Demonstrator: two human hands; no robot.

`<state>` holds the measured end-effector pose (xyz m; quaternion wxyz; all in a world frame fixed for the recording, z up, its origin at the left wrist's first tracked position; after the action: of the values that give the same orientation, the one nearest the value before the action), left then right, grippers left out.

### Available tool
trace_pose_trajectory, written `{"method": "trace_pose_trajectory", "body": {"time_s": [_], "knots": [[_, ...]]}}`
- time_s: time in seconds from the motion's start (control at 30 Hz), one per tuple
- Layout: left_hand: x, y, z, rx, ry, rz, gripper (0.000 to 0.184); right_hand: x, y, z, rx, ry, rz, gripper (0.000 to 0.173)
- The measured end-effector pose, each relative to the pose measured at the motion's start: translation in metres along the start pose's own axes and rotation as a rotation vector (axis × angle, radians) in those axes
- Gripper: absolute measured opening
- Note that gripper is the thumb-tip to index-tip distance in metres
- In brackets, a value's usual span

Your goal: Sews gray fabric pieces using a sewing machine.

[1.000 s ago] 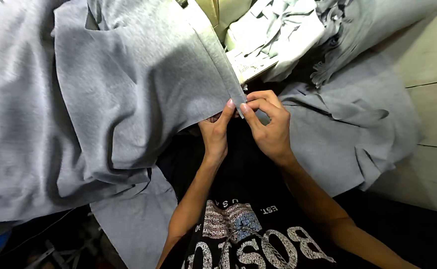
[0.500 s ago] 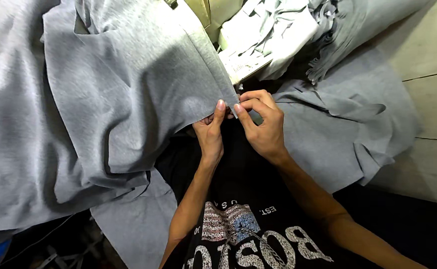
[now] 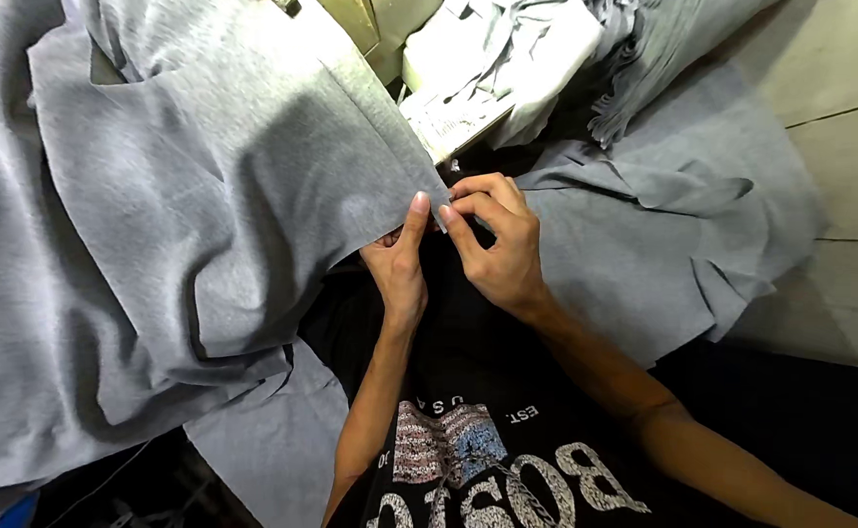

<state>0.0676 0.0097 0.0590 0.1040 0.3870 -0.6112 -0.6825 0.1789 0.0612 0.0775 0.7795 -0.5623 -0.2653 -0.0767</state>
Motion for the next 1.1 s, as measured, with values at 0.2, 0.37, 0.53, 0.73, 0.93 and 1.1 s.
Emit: {"method": "trace_pose_trajectory", "body": {"time_s": [0.2,0.37,0.53,0.73,0.93,1.1], "knots": [[0.0008,-0.0019,-0.0002,-0.038,-0.013,-0.012,0.022,0.0005,-0.0002,-0.0005,0.003,0.007,0.004,0.014],[0.0011,-0.002,-0.0011,-0.043,-0.016,0.002,0.021,0.0004,0.0001,0.0003,0.002,0.009,0.01,0.015],[0.0004,-0.0018,-0.0008,-0.036,-0.016,-0.007,0.024,0.0015,-0.0002,-0.0003,-0.008,0.0,0.02,0.015],[0.0008,-0.0013,0.0015,-0.017,-0.009,-0.047,0.024,0.0045,-0.0017,0.0008,-0.015,-0.004,0.044,0.016],[0.0041,-0.0047,0.0015,-0.017,-0.03,-0.075,0.026,0.005,0.0003,0.002,-0.042,-0.027,0.048,0.016],[0.0027,-0.0028,-0.0007,-0.022,-0.042,-0.036,0.028,0.0079,0.002,0.0047,-0.067,-0.069,0.021,0.017]]}}
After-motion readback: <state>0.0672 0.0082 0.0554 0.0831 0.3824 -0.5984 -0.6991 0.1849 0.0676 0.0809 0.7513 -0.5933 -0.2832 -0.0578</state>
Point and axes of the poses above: each hand's wrist, its own z-axis towards the middle knuckle, its own x-axis out of the back of the hand, y = z × x, the point moved 1 cm from there along z, towards the middle knuckle, and after that the axes turned 6 degrees about -x, right-handed, at the moved point
